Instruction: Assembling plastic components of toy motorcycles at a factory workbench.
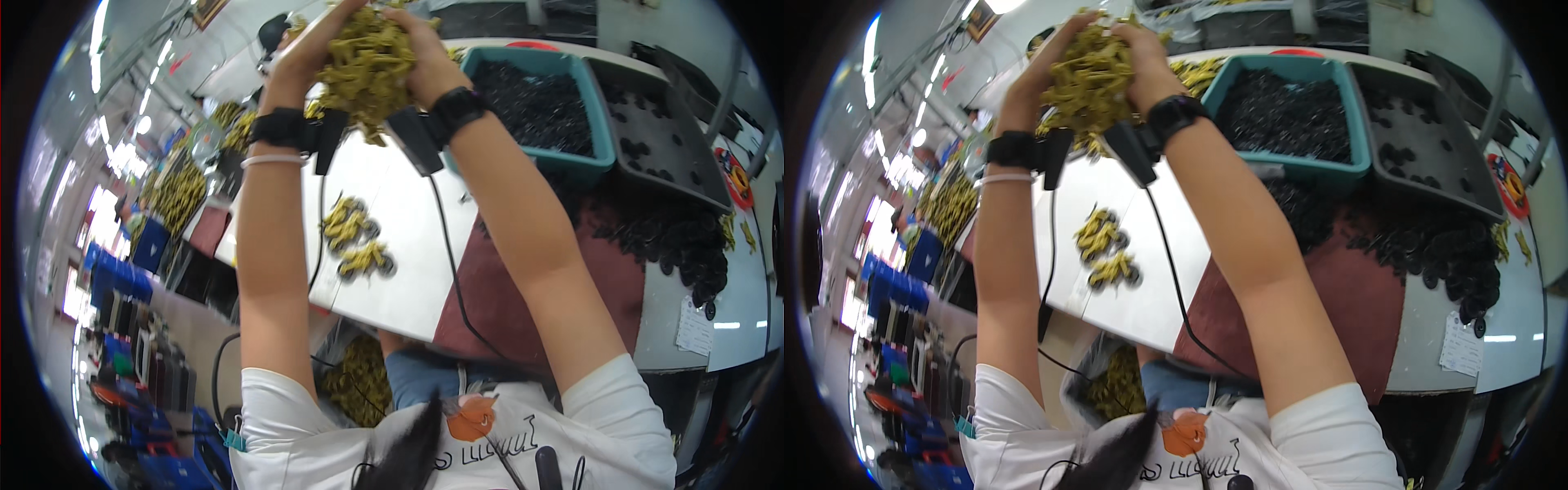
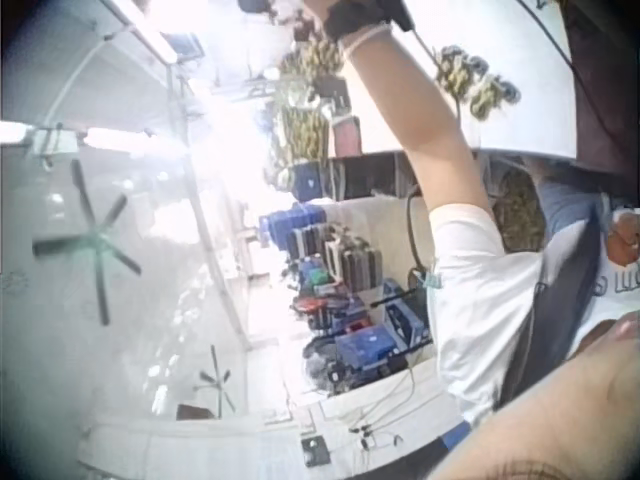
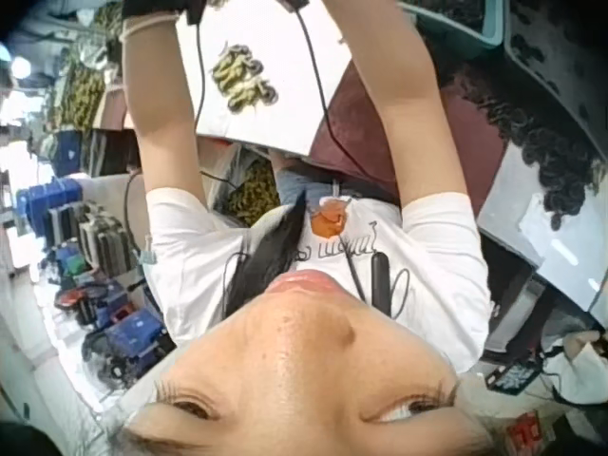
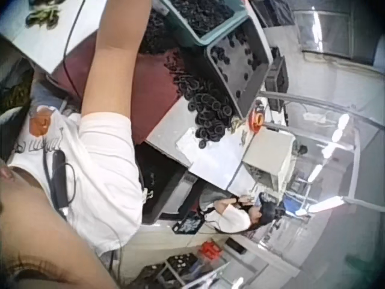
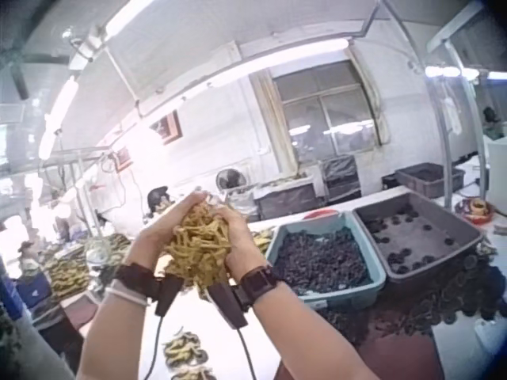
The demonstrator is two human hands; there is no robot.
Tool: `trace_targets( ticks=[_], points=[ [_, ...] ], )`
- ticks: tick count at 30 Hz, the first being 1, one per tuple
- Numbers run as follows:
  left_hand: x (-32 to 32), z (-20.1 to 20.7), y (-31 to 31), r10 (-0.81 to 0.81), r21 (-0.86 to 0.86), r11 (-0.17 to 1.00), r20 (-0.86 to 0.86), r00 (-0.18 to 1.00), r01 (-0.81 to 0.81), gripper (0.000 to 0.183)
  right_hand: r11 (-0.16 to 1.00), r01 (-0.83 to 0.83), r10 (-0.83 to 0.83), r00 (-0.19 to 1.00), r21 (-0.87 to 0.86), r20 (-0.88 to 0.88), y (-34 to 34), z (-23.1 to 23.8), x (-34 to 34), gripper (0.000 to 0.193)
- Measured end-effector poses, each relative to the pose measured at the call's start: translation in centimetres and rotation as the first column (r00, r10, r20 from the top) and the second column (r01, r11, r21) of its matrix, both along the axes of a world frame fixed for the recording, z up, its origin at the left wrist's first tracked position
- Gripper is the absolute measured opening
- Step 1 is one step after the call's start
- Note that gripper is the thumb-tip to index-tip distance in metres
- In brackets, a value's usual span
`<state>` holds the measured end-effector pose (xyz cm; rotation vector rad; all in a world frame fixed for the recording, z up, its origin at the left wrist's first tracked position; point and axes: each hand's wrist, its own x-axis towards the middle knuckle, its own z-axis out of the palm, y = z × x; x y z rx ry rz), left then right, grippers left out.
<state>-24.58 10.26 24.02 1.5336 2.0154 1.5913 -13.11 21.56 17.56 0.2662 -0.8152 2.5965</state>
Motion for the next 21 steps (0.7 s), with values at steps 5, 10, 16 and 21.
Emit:
trace_targets(
  ticks=[5, 10, 16, 21],
  points=[
    [5.9, -4.2, 16.8, -0.272, -0.015, 0.954, 0.378, 0.885, 0.299, 0.048, 0.931, 0.354, -0.358, 0.933, 0.087, 0.040, 17.2, -4.1, 2.9, 0.027],
    [5.8, -12.6, 24.9, -0.441, 0.127, 0.870, 0.634, 0.636, 0.476, 0.056, 0.730, 0.610, -0.669, 0.730, 0.308, 0.138, 24.0, -9.8, 4.1, 0.035],
    [4.8, -15.9, 23.6, -0.279, -0.729, 0.635, 0.092, 0.956, 0.256, 0.096, 0.548, -0.146, -0.728, 0.403, 0.824, 0.555, 24.7, -11.1, 7.2, 0.074],
    [3.4, -14.9, 21.4, -0.260, -0.747, 0.664, -0.252, 0.932, -0.017, 0.087, 0.169, -0.603, -0.826, 0.346, 0.780, 0.446, 24.1, -7.9, 9.2, 0.048]
  ],
)
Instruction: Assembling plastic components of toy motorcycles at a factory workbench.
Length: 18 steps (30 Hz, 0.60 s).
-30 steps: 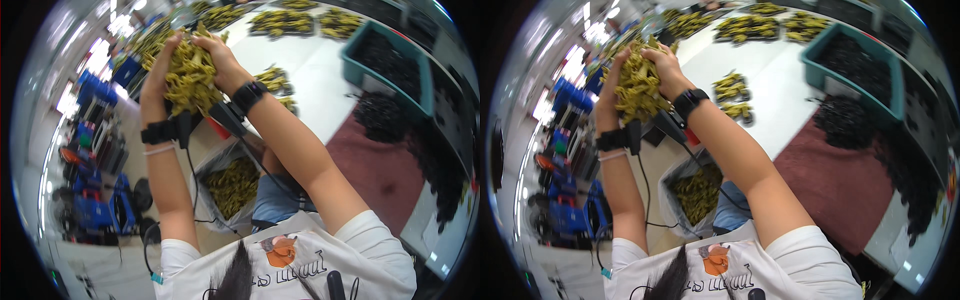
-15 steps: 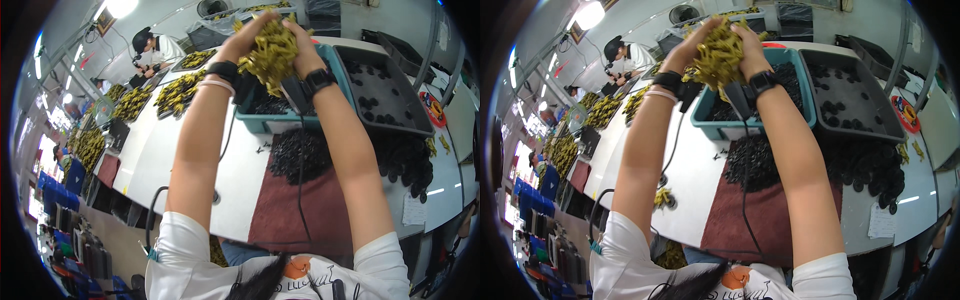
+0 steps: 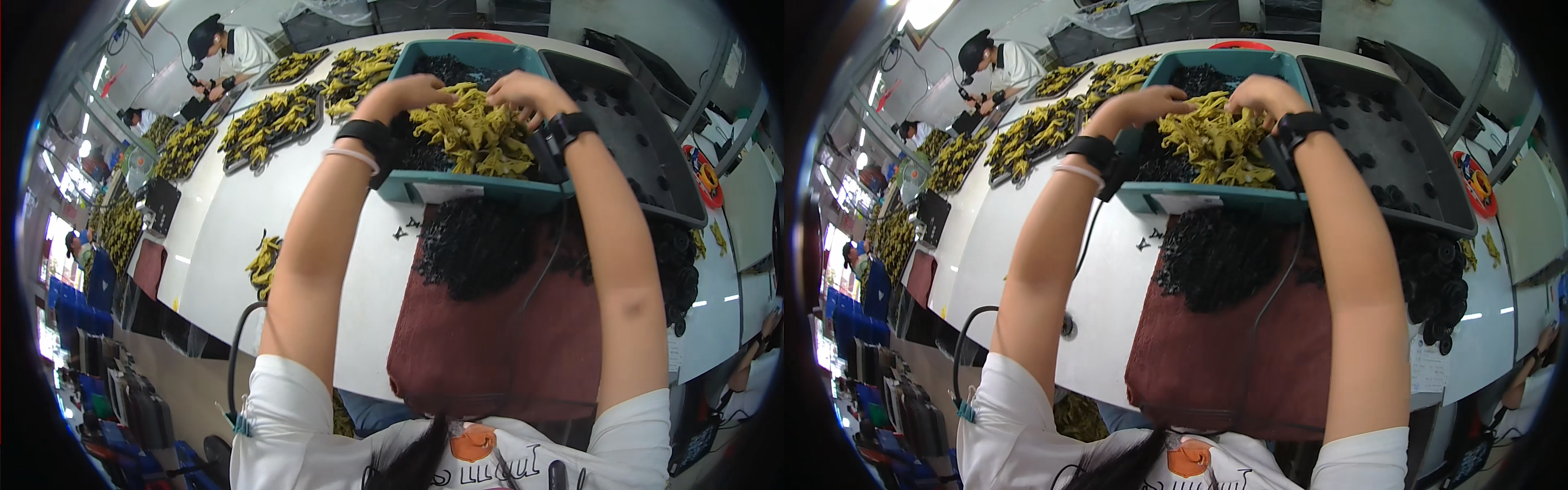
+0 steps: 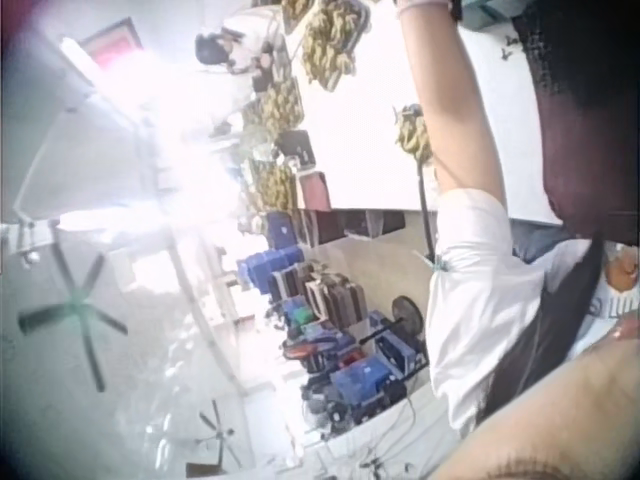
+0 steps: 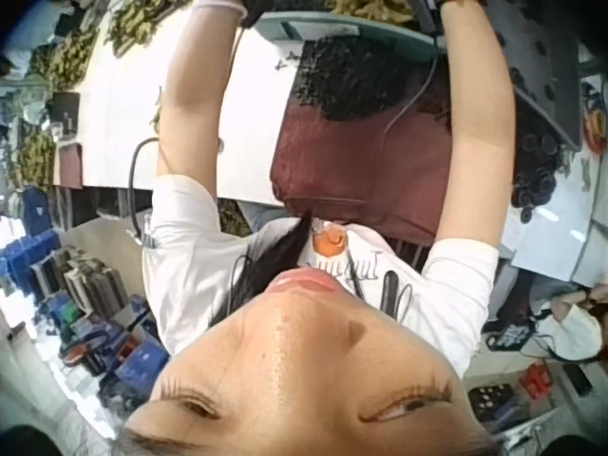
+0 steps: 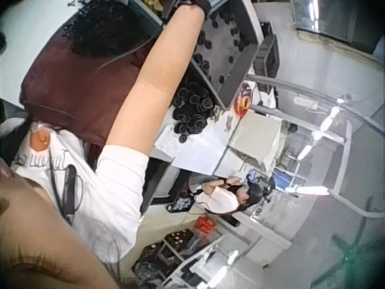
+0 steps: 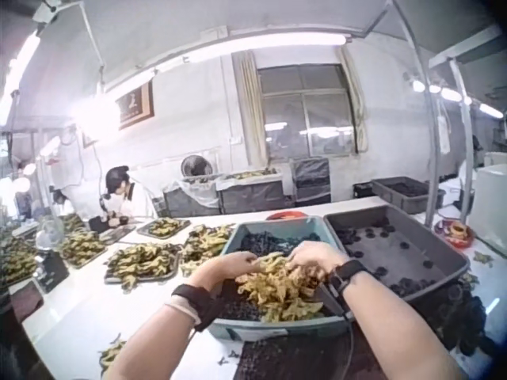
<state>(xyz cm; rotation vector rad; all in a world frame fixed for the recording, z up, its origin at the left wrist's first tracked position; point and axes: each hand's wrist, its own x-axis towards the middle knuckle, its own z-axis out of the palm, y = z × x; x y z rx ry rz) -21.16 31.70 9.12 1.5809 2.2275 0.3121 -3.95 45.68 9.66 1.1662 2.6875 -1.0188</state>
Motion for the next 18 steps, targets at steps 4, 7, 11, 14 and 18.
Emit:
trace_targets(
  ticks=[4, 7, 11, 14, 18],
  points=[
    [2.2, 3.8, -11.5, 0.079, 0.478, 0.878, -0.097, 0.992, -0.023, 0.058, 0.928, -0.248, 0.291, 0.949, 0.278, -0.124, -4.1, 5.0, -0.4, 0.042],
    [2.5, 6.8, -27.7, 0.077, 0.755, 0.652, -0.168, 0.983, 0.078, 0.034, 0.830, -0.502, 0.555, 0.791, 0.244, -0.259, -17.9, 12.2, -1.7, 0.036],
    [10.2, 6.3, -50.3, 0.665, 0.961, 0.195, 0.017, 0.746, -0.196, 0.025, 0.416, -0.828, 0.906, 0.339, 0.377, -0.255, -36.3, 13.5, -7.6, 0.043],
    [12.3, -3.4, -59.1, 0.636, 0.710, 0.052, 0.518, 0.572, -0.702, 0.029, 0.157, -0.987, 0.983, 0.160, -0.033, -0.088, -47.7, 4.7, -13.2, 0.041],
    [19.0, -20.4, -75.3, 0.765, 0.233, -0.225, 0.644, -0.023, -0.946, 0.025, -0.117, -0.624, 0.967, -0.249, -0.772, 0.055, -69.2, -7.8, -16.8, 0.041]
  ],
)
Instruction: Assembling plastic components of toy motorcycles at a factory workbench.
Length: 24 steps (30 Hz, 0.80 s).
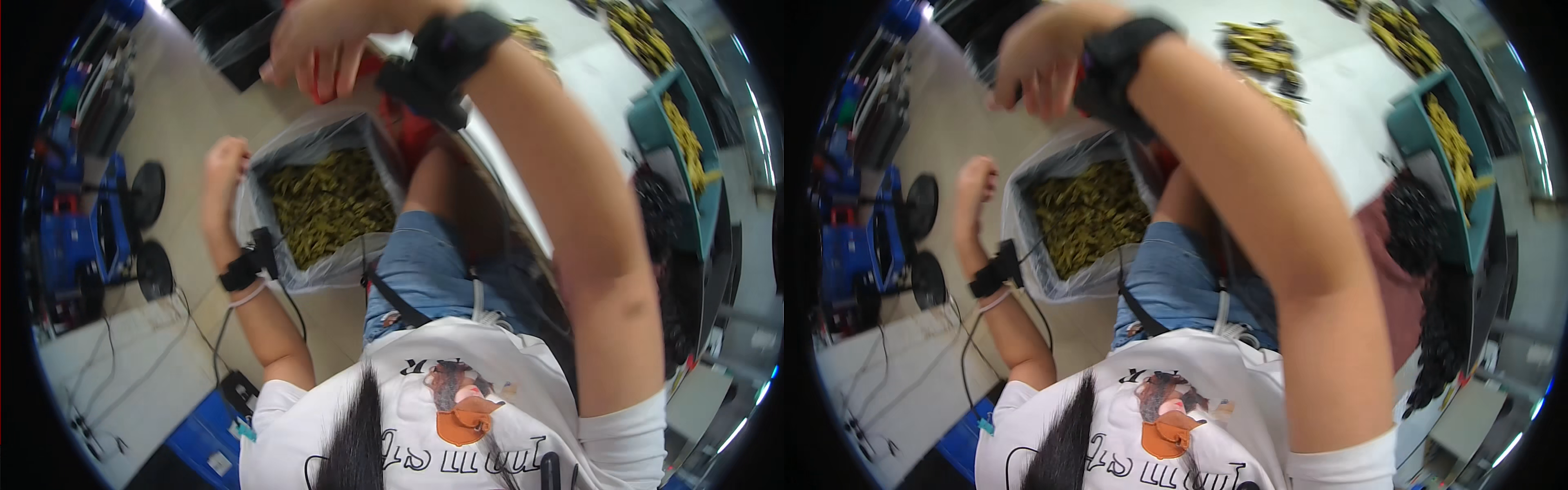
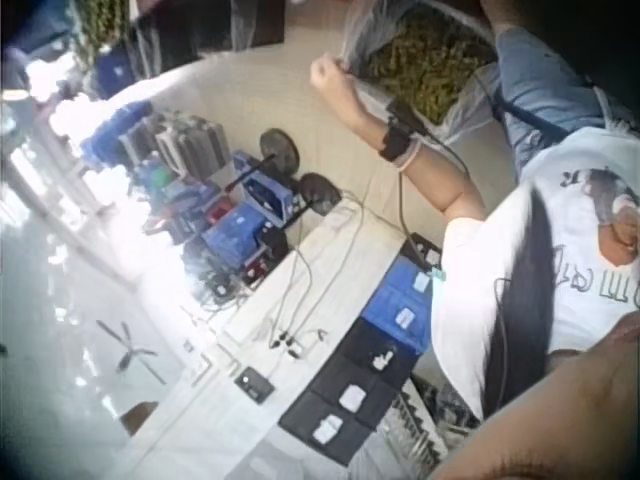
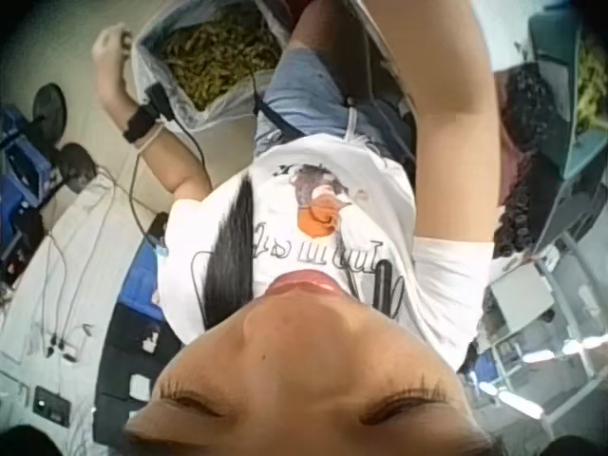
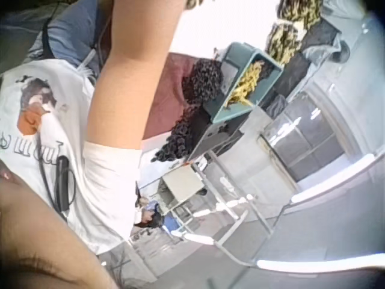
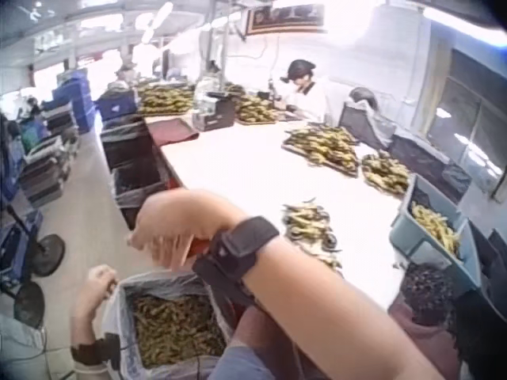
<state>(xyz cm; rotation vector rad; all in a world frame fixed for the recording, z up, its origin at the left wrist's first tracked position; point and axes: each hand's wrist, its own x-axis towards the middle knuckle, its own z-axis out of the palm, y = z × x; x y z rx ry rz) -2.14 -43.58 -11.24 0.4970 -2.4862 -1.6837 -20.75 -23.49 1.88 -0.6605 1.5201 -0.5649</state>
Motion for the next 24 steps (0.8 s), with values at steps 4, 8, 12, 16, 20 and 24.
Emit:
trace_targets(
  ticks=[4, 8, 12, 16, 20, 24],
  points=[
    [7.6, -22.8, -7.8, 0.105, 0.086, 0.983, 0.443, 0.891, -0.159, 0.027, 0.992, 0.107, -0.108, 0.994, -0.059, -0.018, -7.3, -15.2, 10.3, 0.044],
    [5.6, -35.1, -1.2, 0.030, -0.213, 0.969, 0.592, 0.805, 0.121, 0.031, 0.955, 0.182, -0.149, 0.977, 0.235, -0.149, -3.7, -36.2, 13.1, 0.047],
    [0.2, -38.1, -2.8, -0.032, -0.269, 0.928, 0.631, 0.775, 0.258, 0.044, 0.882, 0.329, -0.273, 0.940, 0.337, -0.205, -1.9, -43.1, 11.5, 0.058],
    [-6.2, -45.3, -5.3, 0.053, -0.411, 0.887, 0.546, 0.836, 0.212, 0.058, 0.736, 0.629, -0.544, 0.769, 0.251, -0.335, -0.5, -49.6, 7.6, 0.068],
    [-12.1, -47.9, -3.2, 0.109, -0.453, 0.853, 0.642, 0.759, 0.261, 0.072, 0.664, 0.747, -0.652, 0.606, 0.041, -0.456, 1.0, -56.2, 1.7, 0.066],
    [-11.5, -50.5, 1.4, 0.229, -0.492, 0.869, 0.505, 0.832, 0.060, 0.080, 0.652, 0.752, -0.691, 0.535, -0.099, -0.487, -2.0, -59.8, -0.3, 0.068]
  ],
)
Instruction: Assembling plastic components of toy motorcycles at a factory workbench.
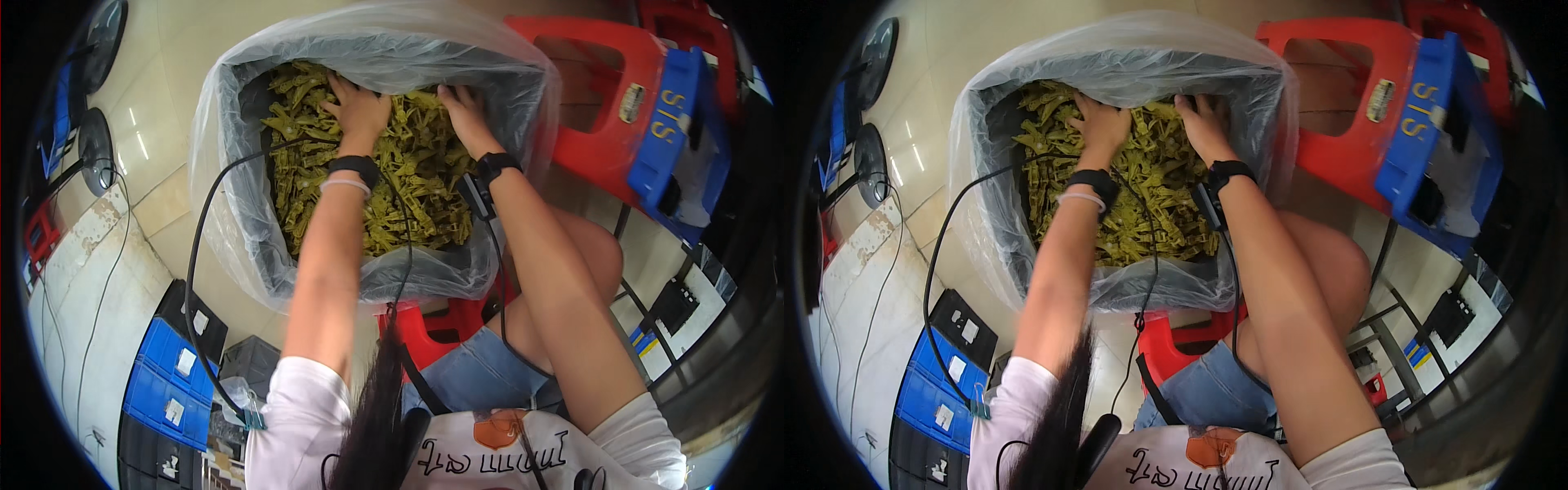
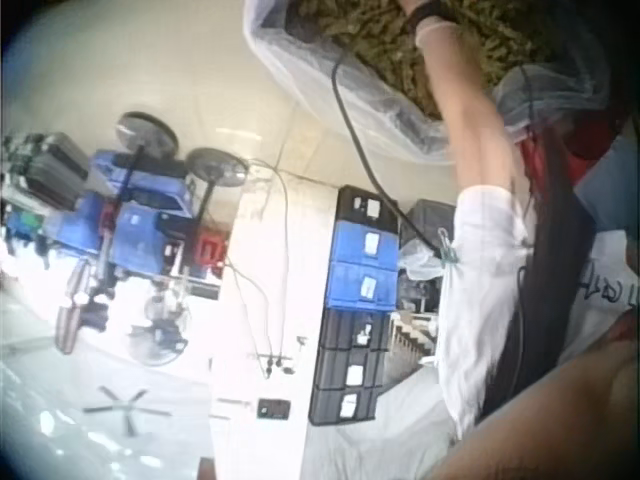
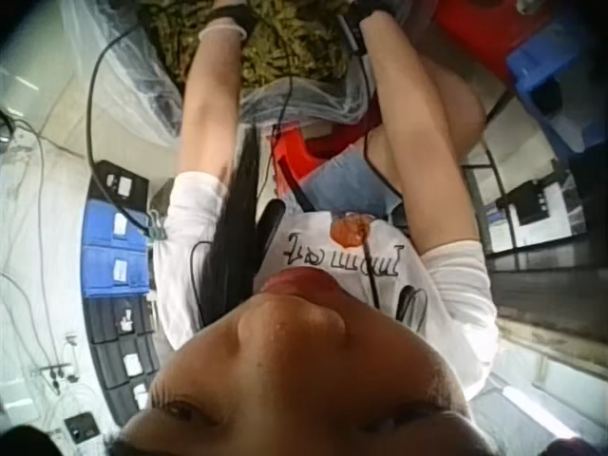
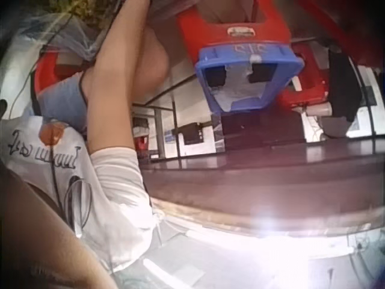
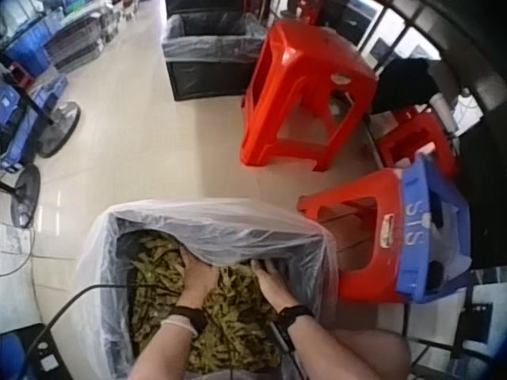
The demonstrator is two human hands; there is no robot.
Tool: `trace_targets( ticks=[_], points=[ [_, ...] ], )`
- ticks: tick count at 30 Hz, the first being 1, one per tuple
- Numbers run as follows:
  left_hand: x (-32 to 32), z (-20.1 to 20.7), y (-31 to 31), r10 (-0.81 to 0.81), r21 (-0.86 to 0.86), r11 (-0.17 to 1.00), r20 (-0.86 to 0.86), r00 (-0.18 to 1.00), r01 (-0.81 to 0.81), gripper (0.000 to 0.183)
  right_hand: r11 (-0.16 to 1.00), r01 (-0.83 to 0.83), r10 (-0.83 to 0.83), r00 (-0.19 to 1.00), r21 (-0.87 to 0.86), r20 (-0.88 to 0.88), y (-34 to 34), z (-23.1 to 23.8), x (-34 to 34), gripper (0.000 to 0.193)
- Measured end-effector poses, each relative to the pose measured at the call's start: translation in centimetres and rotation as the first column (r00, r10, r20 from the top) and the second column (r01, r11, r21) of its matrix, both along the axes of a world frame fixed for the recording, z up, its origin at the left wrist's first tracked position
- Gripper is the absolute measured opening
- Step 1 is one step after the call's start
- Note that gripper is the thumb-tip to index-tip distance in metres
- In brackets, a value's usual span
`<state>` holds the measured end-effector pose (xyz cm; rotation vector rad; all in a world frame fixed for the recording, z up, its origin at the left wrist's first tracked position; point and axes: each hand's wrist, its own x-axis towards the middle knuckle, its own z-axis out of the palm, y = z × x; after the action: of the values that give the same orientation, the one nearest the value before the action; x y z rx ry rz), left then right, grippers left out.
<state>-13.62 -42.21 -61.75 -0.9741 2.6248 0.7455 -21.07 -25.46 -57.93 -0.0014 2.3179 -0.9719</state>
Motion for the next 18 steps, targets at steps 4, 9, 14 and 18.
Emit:
trace_targets(
  ticks=[4, 9, 14, 18],
  points=[
    [0.4, 0.9, 0.4, -0.057, 0.134, 0.991, 0.210, 0.976, 0.029, 0.082, 0.943, -0.138, 0.128, 0.990, 0.304, 0.053, -0.8, -0.3, 1.5, 0.076],
    [4.0, 4.8, 2.9, 0.087, 0.362, 0.914, 0.273, 0.958, -0.186, 0.091, 0.898, -0.377, 0.320, 0.913, 0.227, 0.251, 0.3, -0.1, -0.3, 0.089],
    [2.2, 3.1, 1.2, 0.089, 0.269, 0.943, 0.355, 0.931, -0.193, 0.088, 0.865, -0.322, 0.278, 0.946, 0.386, 0.167, -2.8, -0.4, 0.3, 0.093],
    [2.1, 1.8, 3.2, 0.137, 0.182, 0.960, 0.348, 0.927, -0.211, 0.090, 0.893, -0.343, 0.344, 0.938, 0.292, 0.047, 0.5, -0.7, 1.7, 0.093]
  ],
)
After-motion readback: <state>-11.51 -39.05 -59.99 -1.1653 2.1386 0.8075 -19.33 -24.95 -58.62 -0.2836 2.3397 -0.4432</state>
